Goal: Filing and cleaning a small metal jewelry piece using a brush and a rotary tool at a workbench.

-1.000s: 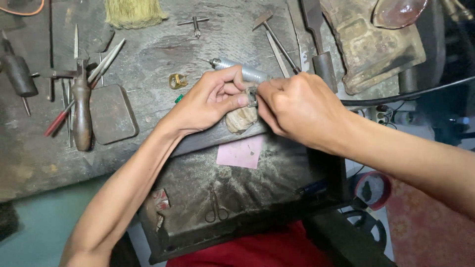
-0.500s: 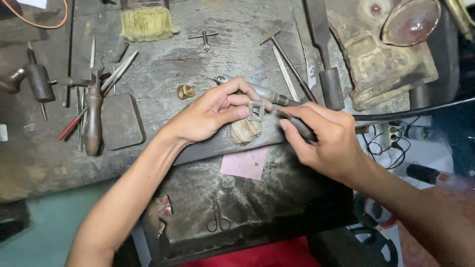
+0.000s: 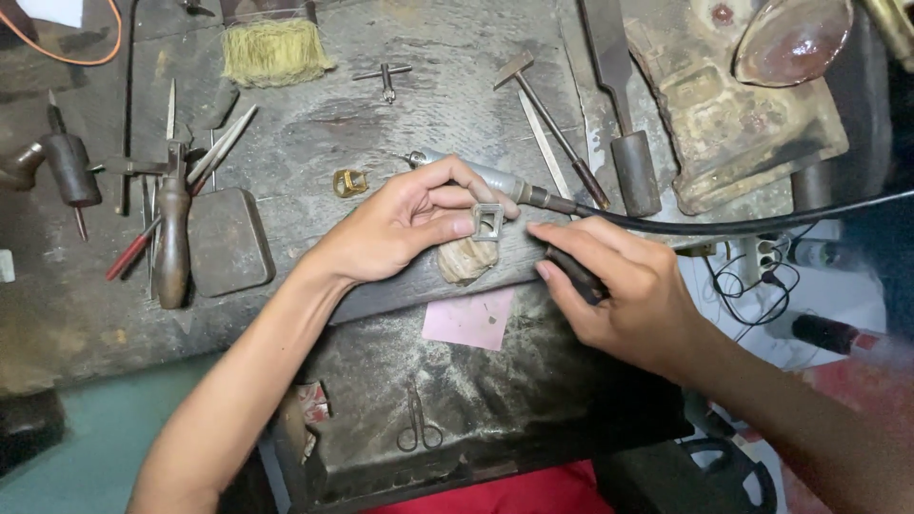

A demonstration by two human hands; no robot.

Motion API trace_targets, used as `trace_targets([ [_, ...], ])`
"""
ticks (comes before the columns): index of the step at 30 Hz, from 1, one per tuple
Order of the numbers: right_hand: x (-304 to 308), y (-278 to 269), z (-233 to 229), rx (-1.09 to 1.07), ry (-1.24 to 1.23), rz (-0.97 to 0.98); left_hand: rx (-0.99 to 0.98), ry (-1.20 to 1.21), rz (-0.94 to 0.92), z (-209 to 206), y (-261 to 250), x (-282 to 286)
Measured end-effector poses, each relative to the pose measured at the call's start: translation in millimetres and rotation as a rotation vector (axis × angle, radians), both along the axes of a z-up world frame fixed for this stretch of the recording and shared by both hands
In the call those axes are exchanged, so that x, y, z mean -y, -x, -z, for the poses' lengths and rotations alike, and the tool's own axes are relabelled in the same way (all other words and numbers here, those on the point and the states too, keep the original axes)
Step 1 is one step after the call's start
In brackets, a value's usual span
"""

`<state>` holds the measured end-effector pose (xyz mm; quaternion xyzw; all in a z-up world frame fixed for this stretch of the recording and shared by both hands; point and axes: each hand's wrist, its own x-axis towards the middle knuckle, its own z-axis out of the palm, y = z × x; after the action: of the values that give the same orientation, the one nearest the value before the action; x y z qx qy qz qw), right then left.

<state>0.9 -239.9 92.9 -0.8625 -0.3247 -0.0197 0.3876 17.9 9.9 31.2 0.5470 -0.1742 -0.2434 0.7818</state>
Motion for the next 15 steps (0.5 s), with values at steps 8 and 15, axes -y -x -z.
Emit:
trace_targets([
  [8, -9, -13, -12, -0.140, -0.029, -0.174, 0.042, -0.056, -0.028, -3, 1, 2],
  [15, -17, -29, -12, -0.167, 0.168, -0.290, 0.043, -0.061, 0.013, 3, 0, 1],
])
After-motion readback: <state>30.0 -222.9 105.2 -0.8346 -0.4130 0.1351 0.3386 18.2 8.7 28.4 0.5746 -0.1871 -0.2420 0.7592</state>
